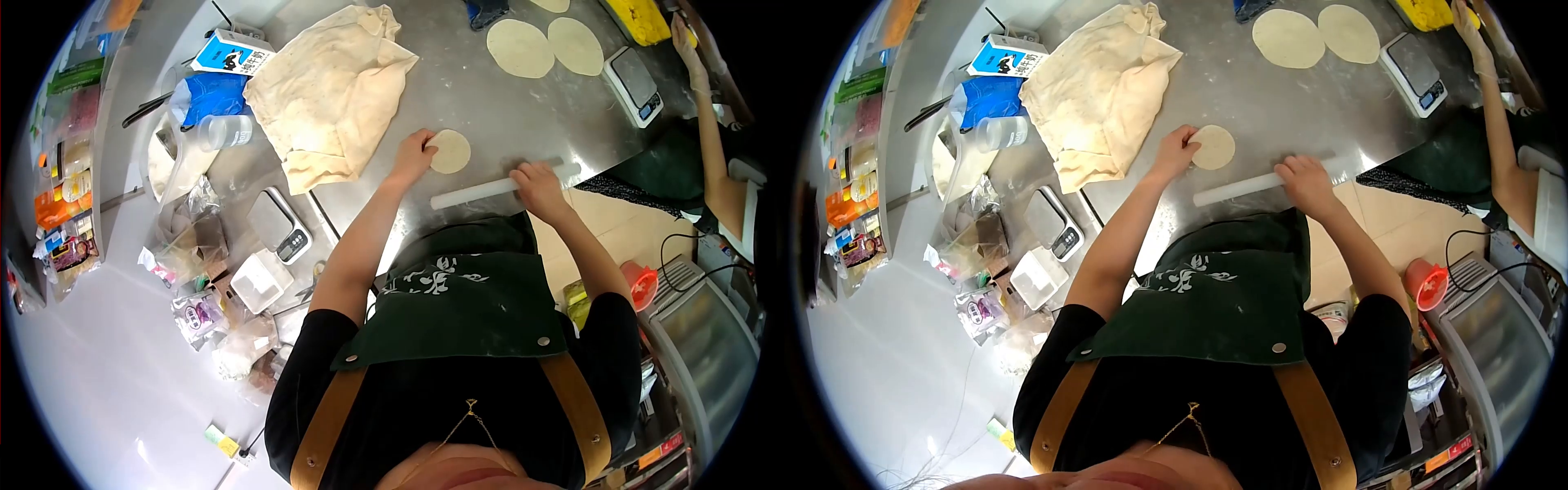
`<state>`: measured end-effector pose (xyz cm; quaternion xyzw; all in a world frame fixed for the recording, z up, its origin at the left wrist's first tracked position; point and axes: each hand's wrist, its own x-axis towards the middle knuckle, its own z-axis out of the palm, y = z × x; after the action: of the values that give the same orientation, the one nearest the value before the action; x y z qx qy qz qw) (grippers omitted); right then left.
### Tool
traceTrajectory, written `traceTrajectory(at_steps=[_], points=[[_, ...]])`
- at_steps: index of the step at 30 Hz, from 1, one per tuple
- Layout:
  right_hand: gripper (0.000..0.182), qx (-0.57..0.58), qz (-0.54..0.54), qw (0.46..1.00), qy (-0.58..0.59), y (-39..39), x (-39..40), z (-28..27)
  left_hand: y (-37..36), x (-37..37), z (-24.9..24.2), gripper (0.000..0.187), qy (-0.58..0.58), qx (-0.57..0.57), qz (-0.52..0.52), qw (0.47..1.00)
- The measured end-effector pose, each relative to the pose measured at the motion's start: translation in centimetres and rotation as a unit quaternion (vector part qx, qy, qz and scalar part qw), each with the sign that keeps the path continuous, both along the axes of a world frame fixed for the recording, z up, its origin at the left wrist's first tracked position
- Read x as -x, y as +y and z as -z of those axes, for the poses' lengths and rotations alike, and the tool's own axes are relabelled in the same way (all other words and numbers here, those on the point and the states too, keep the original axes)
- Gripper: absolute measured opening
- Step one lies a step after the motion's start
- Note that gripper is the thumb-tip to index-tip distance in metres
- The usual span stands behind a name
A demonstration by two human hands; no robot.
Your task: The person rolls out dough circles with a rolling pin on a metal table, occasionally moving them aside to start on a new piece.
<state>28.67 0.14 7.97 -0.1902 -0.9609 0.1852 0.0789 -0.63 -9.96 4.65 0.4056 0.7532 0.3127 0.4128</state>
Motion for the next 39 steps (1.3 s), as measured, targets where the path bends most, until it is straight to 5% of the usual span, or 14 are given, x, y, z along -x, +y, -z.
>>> traceTrajectory(at_steps=[11, 23, 39], points=[[0.030, -0.032, -0.053, 0.997, 0.043, 1.9, 7.5, 2.8, -2.1, -1.4, 0.3, 0.026, 0.066, -0.026, -0.027, 0.997], [0.046, -0.063, 0.210, 0.975, 0.025, 1.8, 13.5, 4.6, -2.0, -1.9, 0.8, 0.032, 0.067, -0.041, -0.046, 0.996], [0.048, -0.089, 0.236, 0.967, -0.043, -0.7, 10.5, 4.6, 0.3, -1.0, 1.3, 0.029, -0.003, -0.016, -0.062, 0.998]])
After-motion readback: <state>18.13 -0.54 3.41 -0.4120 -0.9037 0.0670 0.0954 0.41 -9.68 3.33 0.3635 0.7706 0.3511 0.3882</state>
